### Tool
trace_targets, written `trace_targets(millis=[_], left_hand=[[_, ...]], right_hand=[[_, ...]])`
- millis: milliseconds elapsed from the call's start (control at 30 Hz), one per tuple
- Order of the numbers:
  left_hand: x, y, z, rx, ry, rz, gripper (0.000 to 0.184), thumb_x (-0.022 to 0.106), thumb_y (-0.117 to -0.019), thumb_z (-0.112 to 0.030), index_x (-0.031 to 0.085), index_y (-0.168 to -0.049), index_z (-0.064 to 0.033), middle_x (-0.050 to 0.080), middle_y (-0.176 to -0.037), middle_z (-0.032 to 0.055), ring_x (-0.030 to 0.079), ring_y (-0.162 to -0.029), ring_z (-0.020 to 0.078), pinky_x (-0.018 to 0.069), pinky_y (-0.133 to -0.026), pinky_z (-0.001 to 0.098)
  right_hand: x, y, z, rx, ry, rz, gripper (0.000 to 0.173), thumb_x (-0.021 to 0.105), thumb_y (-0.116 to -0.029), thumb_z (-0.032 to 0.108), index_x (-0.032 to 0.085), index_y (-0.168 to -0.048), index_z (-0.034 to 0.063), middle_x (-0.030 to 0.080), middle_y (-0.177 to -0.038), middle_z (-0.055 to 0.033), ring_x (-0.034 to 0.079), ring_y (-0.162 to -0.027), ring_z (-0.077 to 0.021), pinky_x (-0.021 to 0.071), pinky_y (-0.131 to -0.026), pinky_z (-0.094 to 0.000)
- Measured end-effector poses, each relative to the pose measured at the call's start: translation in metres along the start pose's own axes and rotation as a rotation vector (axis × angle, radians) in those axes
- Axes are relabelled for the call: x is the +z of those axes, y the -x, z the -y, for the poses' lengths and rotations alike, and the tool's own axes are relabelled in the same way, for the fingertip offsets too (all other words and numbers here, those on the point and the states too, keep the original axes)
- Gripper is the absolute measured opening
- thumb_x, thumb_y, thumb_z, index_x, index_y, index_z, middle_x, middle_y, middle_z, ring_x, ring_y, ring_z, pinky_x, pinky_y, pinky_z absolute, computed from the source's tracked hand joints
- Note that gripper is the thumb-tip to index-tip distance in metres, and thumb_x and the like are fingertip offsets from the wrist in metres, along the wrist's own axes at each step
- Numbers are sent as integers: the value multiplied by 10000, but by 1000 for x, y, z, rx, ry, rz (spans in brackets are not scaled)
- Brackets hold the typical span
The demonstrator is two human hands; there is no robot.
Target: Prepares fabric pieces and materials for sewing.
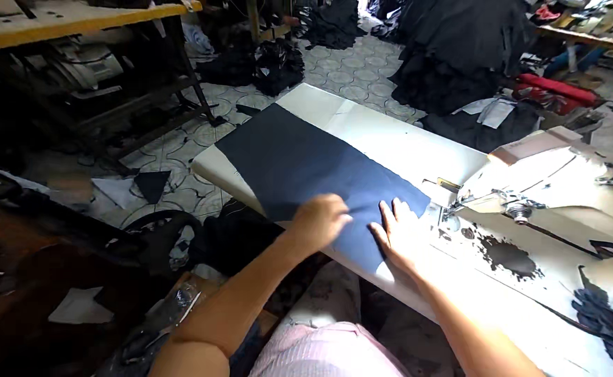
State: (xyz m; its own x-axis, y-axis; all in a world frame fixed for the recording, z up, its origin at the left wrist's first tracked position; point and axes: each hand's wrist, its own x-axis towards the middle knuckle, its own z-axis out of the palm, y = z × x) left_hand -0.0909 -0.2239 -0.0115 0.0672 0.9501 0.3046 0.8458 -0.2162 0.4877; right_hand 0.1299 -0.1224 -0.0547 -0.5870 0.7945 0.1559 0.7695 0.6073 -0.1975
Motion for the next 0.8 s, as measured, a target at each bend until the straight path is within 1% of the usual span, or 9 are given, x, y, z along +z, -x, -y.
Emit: trace_targets(millis=[167,267,333,400,467,567,667,733,800], left_hand=[[-42,22,37,-645,-138,-57,522,656,-1011,-343,620,-1306,86,588,-1336,303,567,-1259,469,454,-1055,613],[-27,15,51,-616,-125,-62,559,735,-953,-345,625,-1298,81,556,-1357,313,501,-1309,489,422,-1058,641],[-27,5,50,-567,-70,-17,456,723,-964,-336,690,-1138,83,622,-1225,302,566,-1218,470,443,-1023,633],[-34,-1,51,-480,105,77,430,638,-1025,-335,696,-903,73,658,-938,241,643,-930,372,515,-853,547],[-33,0,52,-360,620,52,420,511,-1089,-250,609,-764,-2,584,-669,40,571,-633,116,498,-653,292],[-16,0,38,-197,1214,29,385,364,-1095,-245,665,-1063,-7,785,-1000,76,747,-988,160,574,-971,338],[0,-9,35,-112,1097,8,465,444,-1048,-334,681,-1240,17,697,-1321,91,608,-1288,160,447,-1134,357],[-2,-12,39,-192,807,15,458,445,-1064,-359,701,-1150,11,714,-1232,93,636,-1178,132,492,-1048,350],[-10,-17,46,-353,375,77,569,449,-1094,-425,651,-943,86,665,-977,222,644,-982,319,500,-912,516]], right_hand=[[-14,-65,-16,283,91,110,685,400,-1083,473,351,-1574,-1,294,-1597,-349,316,-1473,-514,292,-1162,-642],[-15,-68,-16,324,128,110,686,383,-1086,466,342,-1572,-15,290,-1593,-354,324,-1470,-505,311,-1158,-621],[-19,-58,-10,322,128,125,677,359,-1096,450,318,-1582,-20,264,-1610,-349,298,-1488,-498,282,-1178,-612],[-18,-46,-9,318,107,113,673,360,-1097,450,320,-1585,-12,256,-1616,-346,288,-1496,-493,265,-1187,-613],[-10,-37,-9,302,66,41,668,381,-1085,461,370,-1568,0,287,-1605,-339,311,-1482,-498,277,-1172,-636],[6,-35,13,209,-39,-21,656,442,-1051,477,443,-1541,42,326,-1601,-302,305,-1492,-473,264,-1179,-652],[34,-44,57,26,-233,-166,598,623,-946,412,581,-1434,68,497,-1485,-256,459,-1394,-409,385,-1122,-605],[39,-49,88,-46,-401,-117,623,698,-898,423,590,-1380,44,574,-1421,-190,513,-1360,-322,417,-1138,-518],[32,-53,105,-255,-406,91,523,623,-974,337,623,-1320,-55,555,-1451,-249,438,-1447,-348,270,-1244,-486]])
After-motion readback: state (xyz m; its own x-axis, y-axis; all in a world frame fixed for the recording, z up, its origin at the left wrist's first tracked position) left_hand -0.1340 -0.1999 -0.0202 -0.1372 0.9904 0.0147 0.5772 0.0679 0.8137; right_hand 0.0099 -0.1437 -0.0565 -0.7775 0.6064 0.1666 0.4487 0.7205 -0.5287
